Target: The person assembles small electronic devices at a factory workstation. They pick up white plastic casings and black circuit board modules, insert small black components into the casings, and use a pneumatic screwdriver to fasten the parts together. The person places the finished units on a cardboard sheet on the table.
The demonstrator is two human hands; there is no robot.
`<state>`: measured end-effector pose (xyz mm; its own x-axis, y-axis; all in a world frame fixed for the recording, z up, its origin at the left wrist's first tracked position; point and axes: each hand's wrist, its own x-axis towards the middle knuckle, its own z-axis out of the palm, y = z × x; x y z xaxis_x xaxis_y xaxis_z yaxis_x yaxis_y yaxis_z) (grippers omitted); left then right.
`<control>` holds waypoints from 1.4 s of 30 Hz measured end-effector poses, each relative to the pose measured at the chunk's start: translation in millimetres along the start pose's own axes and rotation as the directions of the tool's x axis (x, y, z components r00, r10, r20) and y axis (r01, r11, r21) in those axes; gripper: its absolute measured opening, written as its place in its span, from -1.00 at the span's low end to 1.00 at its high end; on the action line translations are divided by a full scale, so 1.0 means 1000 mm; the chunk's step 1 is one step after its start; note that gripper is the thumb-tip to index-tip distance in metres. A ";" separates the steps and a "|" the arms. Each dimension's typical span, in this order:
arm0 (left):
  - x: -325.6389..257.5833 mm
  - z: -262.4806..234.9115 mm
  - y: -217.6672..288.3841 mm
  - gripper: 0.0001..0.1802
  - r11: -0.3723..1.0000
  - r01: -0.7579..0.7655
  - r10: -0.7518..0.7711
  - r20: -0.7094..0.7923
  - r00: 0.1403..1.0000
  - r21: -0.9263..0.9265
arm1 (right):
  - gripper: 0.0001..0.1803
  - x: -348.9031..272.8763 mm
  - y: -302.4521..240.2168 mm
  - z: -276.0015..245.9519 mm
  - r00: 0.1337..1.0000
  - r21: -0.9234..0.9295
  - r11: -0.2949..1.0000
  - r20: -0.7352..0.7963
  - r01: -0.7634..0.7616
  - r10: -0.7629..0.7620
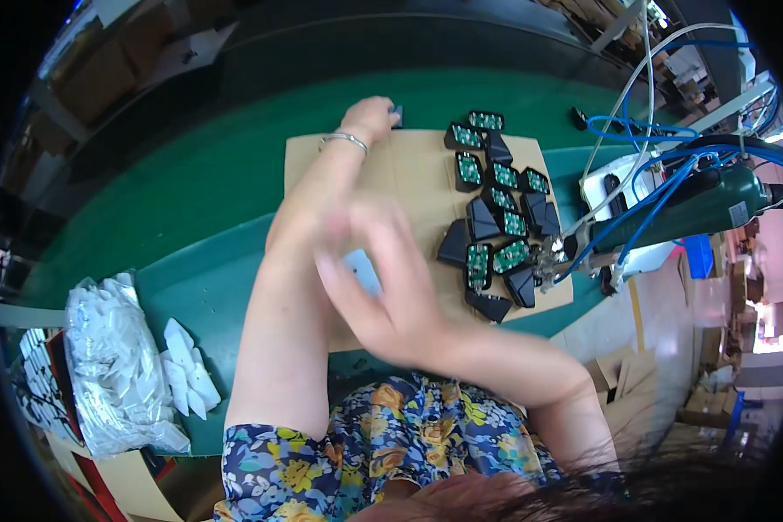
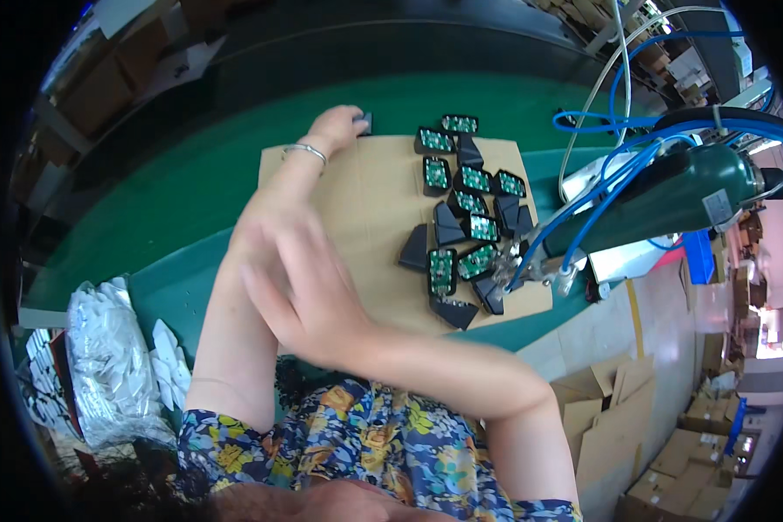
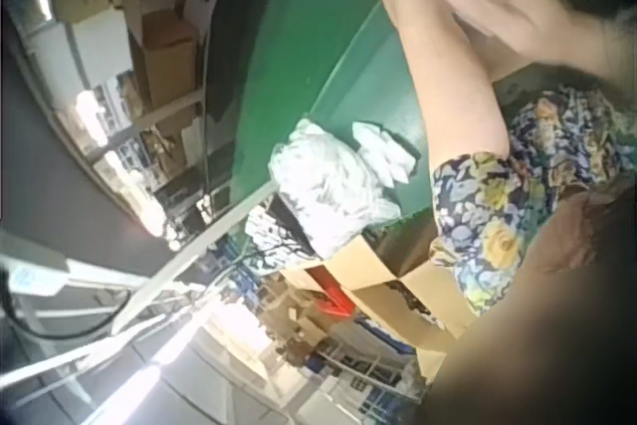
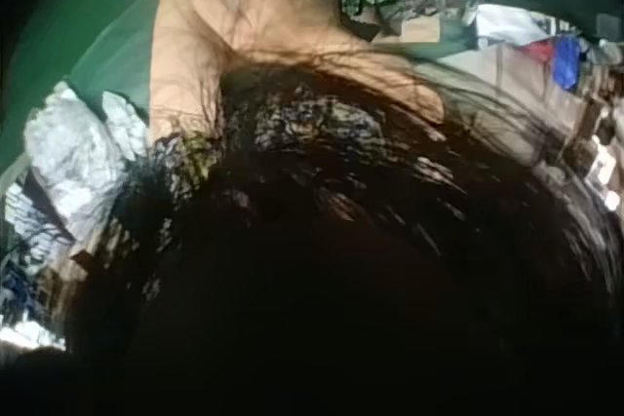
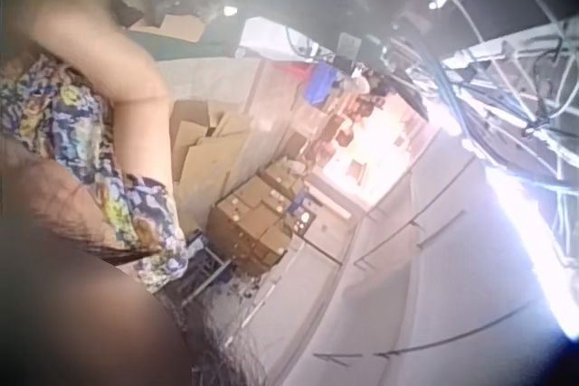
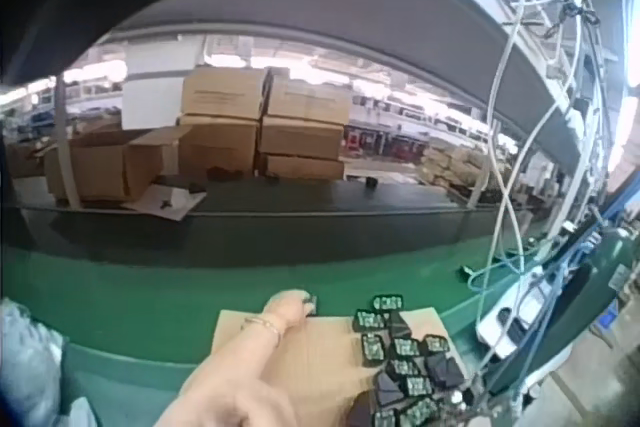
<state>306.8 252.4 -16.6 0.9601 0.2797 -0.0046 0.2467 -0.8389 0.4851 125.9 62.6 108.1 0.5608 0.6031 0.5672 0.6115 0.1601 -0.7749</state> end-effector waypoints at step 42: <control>-0.245 -0.088 0.028 -0.60 0.977 0.159 -0.154 -0.043 0.987 0.140 | -0.40 0.072 0.169 -0.030 0.829 -0.955 0.256 0.017 -0.153 0.559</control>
<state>66.5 201.2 75.6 0.9040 0.4255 -0.0418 0.4120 -0.8409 0.3510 286.7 109.7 26.6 0.7975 0.6024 0.0322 0.6031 -0.7974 -0.0186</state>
